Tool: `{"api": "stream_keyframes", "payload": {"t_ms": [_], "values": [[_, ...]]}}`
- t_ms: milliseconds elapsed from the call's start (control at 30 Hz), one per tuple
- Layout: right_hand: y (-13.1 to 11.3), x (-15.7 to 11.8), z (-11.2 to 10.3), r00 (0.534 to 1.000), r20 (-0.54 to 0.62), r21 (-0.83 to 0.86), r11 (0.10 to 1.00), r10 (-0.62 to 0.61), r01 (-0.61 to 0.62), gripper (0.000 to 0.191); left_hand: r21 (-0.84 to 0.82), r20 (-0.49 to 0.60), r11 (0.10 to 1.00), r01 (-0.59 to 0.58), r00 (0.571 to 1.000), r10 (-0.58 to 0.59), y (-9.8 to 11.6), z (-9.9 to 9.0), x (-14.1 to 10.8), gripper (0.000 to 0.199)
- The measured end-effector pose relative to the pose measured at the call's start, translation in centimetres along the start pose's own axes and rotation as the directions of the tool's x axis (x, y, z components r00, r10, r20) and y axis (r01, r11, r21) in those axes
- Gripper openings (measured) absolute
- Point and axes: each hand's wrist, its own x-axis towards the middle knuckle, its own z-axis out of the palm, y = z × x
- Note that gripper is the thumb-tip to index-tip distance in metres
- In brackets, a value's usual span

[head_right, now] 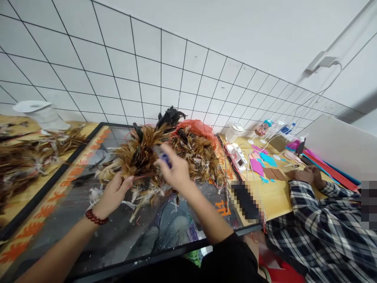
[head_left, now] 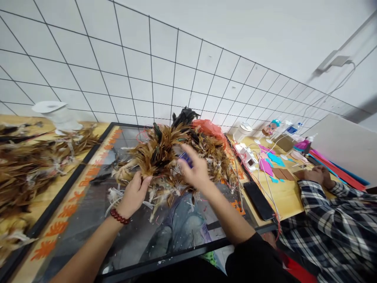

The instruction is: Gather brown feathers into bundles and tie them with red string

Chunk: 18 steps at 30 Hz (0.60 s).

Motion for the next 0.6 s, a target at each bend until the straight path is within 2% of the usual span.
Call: {"api": "stream_keyframes", "payload": {"t_ms": [33, 100, 133, 167, 200, 267, 333, 367, 400, 433, 467, 500, 533, 600], "values": [[-1.0, -1.6, 1.3, 0.985, 0.144, -0.079, 0.991, -0.098, 0.11, 0.048, 0.022, -0.007, 1.0, -0.013, 1.0, 0.013, 0.1, 0.0, 0.0, 0.026], [-2.7, -3.5, 3.7, 0.899, 0.377, -0.241, 0.913, -0.225, 0.33, 0.044, 0.001, 0.026, 1.0, -0.015, 1.0, 0.015, 0.1, 0.0, -0.1, 0.024], [-3.1, -3.5, 4.5, 0.862, 0.441, -0.294, 0.868, -0.249, 0.401, 0.046, -0.021, 0.06, 1.0, -0.01, 0.998, 0.011, 0.2, -0.1, -0.1, 0.025], [-3.1, -3.1, 4.9, 0.851, 0.466, -0.346, 0.836, -0.241, 0.426, 0.048, -0.045, 0.104, 0.999, 0.003, 0.995, 0.001, 0.2, -0.1, -0.2, 0.026], [-2.8, -2.1, 5.0, 0.866, 0.453, -0.396, 0.823, -0.211, 0.407, 0.048, -0.066, 0.153, 0.998, 0.024, 0.988, -0.013, 0.2, 0.0, -0.2, 0.027], [-1.1, 0.9, 3.9, 0.937, 0.336, -0.488, 0.834, -0.092, 0.257, 0.046, -0.09, 0.236, 0.994, 0.062, 0.971, -0.039, 0.1, 0.0, -0.4, 0.027], [1.6, 4.1, 1.6, 0.991, 0.135, -0.521, 0.852, 0.025, 0.049, 0.045, -0.072, 0.25, 0.997, 0.038, 0.968, -0.019, 0.1, 0.0, -0.5, 0.026], [3.0, 5.4, 0.3, 0.997, 0.015, -0.483, 0.874, 0.07, -0.054, 0.044, -0.035, 0.227, 0.999, 0.0, 0.974, 0.008, 0.1, 0.0, -0.6, 0.023], [4.4, 6.5, -1.0, 0.983, -0.123, -0.384, 0.907, 0.134, -0.171, 0.043, 0.018, 0.188, 0.999, -0.047, 0.981, 0.043, 0.1, 0.0, -0.7, 0.021], [5.6, 7.2, -2.2, 0.946, -0.248, -0.212, 0.941, 0.209, -0.263, 0.042, 0.078, 0.141, 0.993, -0.094, 0.987, 0.082, 0.1, 0.0, -0.7, 0.019], [6.6, 7.5, -3.1, 0.892, -0.333, 0.006, 0.946, 0.307, -0.324, 0.04, 0.133, 0.092, 0.982, -0.131, 0.989, 0.119, 0.1, 0.1, -0.7, 0.018], [7.2, 7.4, -3.6, 0.835, -0.347, 0.239, 0.901, 0.428, -0.362, 0.039, 0.175, 0.043, 0.972, -0.155, 0.988, 0.149, 0.1, 0.1, -0.8, 0.021], [7.6, 7.0, -3.8, 0.788, -0.296, 0.461, 0.803, 0.54, -0.377, 0.038, 0.201, 0.0, 0.965, -0.17, 0.985, 0.173, 0.1, 0.2, -0.8, 0.025], [7.5, 5.8, -3.1, 0.739, -0.076, 0.762, 0.516, 0.67, -0.39, 0.04, 0.24, -0.054, 0.951, -0.195, 0.975, 0.214, -0.1, 0.3, -0.9, 0.031]]}}
